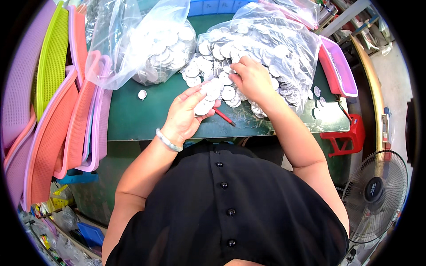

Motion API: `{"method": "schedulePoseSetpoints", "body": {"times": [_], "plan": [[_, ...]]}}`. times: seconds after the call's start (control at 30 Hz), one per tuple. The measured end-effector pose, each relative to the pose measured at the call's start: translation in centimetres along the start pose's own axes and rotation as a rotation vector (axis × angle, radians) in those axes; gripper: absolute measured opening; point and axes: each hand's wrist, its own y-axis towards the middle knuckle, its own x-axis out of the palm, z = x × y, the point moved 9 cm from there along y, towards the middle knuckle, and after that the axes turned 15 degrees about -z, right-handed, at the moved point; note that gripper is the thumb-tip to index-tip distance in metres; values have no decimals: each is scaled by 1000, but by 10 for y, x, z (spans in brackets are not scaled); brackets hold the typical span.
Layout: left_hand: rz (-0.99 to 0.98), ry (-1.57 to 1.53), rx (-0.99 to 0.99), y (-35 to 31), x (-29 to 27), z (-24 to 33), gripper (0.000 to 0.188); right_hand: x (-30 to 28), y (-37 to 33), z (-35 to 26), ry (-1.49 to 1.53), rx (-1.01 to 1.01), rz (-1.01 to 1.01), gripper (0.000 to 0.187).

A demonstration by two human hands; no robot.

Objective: The person picks up individual metal pins and trims excess material from the edges using nippers.

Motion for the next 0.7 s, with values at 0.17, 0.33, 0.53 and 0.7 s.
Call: {"method": "schedulePoseSetpoints", "body": {"times": [0.17, 0.33, 0.53, 0.7], "plan": [[-38, -1, 13, -2, 0, 2, 33, 1, 6, -3, -85, -40, -10, 10], [-33, -13, 20, -2, -4, 1, 33, -14, -3, 8, 261, 21, 158, 8], [-28, -96, 56, 1, -8, -1, 21, 23, -16, 15, 1237, 344, -161, 16], [-57, -146, 47, -1, 7, 3, 12, 31, -23, -7, 1473, 329, -194, 18]]}}
